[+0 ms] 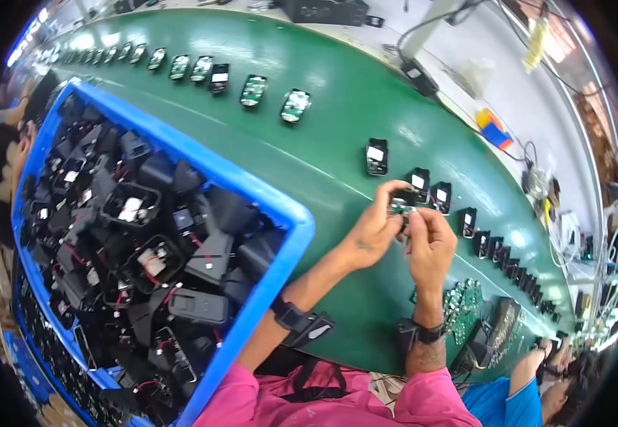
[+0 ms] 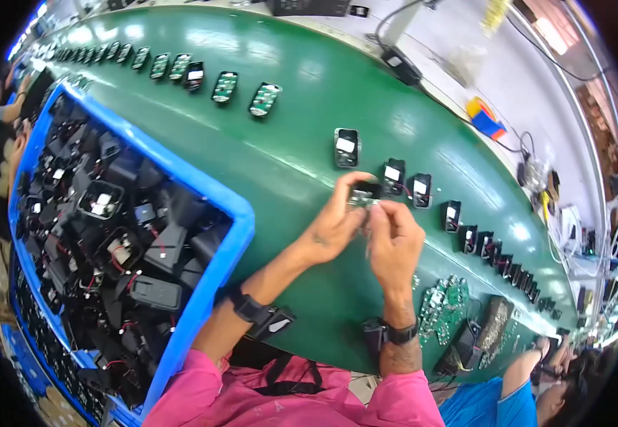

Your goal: Insert printed circuit boards (PCBs) into black plastic housings at a factory assembly line.

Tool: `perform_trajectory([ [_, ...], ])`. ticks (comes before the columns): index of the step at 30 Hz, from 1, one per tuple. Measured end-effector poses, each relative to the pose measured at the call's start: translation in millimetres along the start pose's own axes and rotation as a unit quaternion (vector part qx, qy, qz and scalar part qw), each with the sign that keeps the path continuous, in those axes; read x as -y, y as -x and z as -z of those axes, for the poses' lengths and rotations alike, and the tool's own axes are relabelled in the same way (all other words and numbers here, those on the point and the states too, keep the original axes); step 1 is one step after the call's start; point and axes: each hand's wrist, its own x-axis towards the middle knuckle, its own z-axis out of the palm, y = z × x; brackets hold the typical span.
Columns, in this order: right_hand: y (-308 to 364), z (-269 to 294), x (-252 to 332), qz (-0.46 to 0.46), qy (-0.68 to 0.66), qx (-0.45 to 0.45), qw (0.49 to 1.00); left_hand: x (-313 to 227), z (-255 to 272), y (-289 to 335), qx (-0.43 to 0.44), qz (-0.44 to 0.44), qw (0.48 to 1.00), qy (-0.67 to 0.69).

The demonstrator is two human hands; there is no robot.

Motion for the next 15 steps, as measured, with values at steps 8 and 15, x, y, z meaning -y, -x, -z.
perform_trajectory([
  [8, -4.8, 28.2, 3.8, 0.089, 0.141, 0.1, 0.981, 9.2, -2.5, -2.6, 0.019, -0.025, 0.998, -0.048],
  [15, -5.9, 34.4, 4.0, 0.053, 0.122, 0.134, 0.982, 8.9, -5.3, -1.3, 0.032, -0.035, 0.998, -0.049],
])
